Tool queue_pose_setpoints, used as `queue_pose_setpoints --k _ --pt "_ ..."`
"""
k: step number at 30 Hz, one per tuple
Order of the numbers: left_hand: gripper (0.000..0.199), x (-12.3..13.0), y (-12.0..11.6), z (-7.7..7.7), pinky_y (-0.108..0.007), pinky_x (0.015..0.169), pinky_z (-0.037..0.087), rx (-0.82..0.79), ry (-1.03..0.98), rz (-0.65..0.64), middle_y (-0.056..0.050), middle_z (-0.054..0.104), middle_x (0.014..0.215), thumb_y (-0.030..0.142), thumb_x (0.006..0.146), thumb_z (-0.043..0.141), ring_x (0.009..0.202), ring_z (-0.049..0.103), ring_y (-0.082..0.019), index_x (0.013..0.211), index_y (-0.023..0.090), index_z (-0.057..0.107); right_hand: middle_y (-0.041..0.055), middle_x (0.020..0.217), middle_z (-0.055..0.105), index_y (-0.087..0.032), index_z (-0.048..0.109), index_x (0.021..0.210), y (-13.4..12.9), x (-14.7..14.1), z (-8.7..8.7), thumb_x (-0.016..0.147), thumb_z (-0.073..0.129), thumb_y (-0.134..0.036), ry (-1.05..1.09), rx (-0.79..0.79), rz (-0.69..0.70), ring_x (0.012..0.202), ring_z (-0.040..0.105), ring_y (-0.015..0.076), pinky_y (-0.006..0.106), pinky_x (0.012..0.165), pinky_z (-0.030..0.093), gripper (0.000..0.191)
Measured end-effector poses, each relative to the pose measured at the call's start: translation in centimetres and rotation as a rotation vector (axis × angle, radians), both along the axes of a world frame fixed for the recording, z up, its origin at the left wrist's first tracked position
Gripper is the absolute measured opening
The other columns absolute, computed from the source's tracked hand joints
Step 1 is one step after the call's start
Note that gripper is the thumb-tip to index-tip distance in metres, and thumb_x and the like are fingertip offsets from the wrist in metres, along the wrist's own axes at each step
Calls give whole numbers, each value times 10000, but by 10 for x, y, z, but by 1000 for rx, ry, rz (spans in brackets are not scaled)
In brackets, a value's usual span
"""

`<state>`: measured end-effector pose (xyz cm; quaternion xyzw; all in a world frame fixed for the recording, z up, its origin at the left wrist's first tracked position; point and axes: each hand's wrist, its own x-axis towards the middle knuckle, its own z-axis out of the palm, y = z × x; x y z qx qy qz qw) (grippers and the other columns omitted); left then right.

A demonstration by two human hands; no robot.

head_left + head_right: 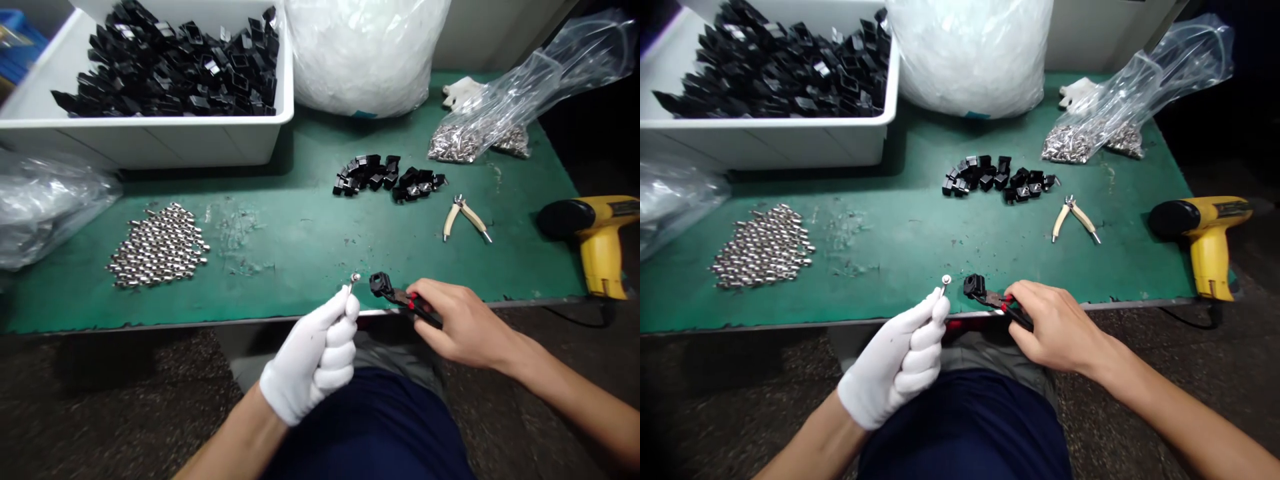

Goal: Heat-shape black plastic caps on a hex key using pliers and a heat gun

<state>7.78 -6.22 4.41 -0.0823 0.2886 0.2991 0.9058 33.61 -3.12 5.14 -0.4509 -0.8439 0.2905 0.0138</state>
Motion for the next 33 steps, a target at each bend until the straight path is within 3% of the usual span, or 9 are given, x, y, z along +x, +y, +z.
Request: queue_pose_setpoints --k 5,12,23,29,33 --pt "354 -7 -3 1 -130 269 90 -15 -158 20 118 239 532 443 1006 518 340 46 -14 756 194 494 -5 878 543 -223 492 1020 1 -11 0 825 544 -123 75 -51 -32 763 485 193 322 693 354 225" --pt "396 -16 -7 2 -138 280 125 -29 -211 58 120 186 493 433 972 593 343 47 -20 689 191 459 -13 863 545 -225 503 1008 5 -31 5 831 537 -89 166 -99 -44 744 476 185 322 679 338 227" --pt "424 -28 -11 10 -129 286 104 -27 -190 74 132 130 461 453 1012 499 353 -12 -23 678 202 425 -32 805 525 -232 486 922 7 -48 9 857 525 -99 229 -187 -68 716 458 177 318 648 312 153" --pt "425 -31 -13 6 -142 273 123 -117 -106 105 132 182 435 487 991 527 345 9 -32 682 203 460 -31 805 548 -237 490 926 7 -54 7 861 514 -109 234 -207 -63 721 492 182 313 661 348 146" --pt "457 -34 -19 -1 -150 274 92 -147 1 124 134 173 403 533 965 549 341 -11 -40 656 217 431 -1 817 594 -240 485 888 7 -61 2 853 516 -121 243 -134 -61 768 563 215 316 658 383 128"
